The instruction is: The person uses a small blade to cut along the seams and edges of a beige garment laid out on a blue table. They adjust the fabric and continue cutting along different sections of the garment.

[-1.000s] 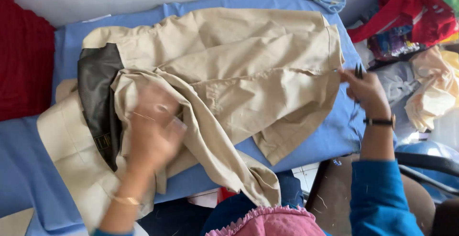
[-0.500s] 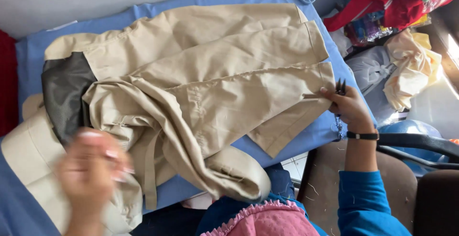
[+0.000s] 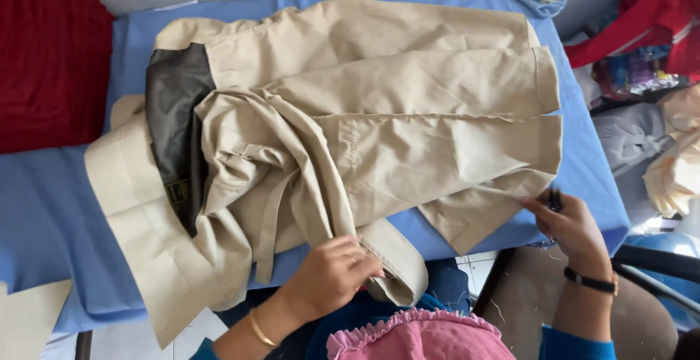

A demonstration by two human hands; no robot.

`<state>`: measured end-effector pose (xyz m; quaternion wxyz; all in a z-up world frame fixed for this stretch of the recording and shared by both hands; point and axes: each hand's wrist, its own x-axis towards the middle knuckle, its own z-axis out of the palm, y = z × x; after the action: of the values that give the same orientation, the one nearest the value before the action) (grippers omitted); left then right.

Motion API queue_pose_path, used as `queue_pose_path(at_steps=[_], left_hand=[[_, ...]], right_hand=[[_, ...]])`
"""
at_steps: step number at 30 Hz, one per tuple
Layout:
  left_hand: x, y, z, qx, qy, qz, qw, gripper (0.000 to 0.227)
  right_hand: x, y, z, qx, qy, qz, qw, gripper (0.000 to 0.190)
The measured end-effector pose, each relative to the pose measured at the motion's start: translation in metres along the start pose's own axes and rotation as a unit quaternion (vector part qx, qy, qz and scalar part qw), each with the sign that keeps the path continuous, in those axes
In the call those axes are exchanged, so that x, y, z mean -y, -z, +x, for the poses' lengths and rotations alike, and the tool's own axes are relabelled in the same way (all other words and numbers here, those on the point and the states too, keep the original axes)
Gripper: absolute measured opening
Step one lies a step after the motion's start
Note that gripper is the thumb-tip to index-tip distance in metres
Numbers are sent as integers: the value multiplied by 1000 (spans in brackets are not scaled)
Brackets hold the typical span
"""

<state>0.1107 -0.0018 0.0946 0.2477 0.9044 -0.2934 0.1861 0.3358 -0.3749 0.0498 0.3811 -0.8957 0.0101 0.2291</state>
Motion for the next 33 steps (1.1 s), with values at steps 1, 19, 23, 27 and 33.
queue_pose_path(at_steps=[1, 19, 23, 27, 33], left_hand=[[-1, 20, 4, -8, 79, -88, 993, 8], [32, 43, 9, -5, 114, -72, 991, 38], [77, 140, 43, -321, 449, -200, 809, 20], [165, 202, 35, -494, 380, -470, 625, 56], [259, 154, -94, -547, 653, -335, 403, 22]], right_hand=[[-11, -1, 1, 5, 39, 132, 990, 24], [-71, 38, -14, -84, 31, 290, 953, 21], [-114, 41, 4, -112, 17, 306, 945, 10], [-106, 35, 6, -156, -14, 286, 945, 9], [-68, 38, -2, -164, -31, 146, 975, 17]])
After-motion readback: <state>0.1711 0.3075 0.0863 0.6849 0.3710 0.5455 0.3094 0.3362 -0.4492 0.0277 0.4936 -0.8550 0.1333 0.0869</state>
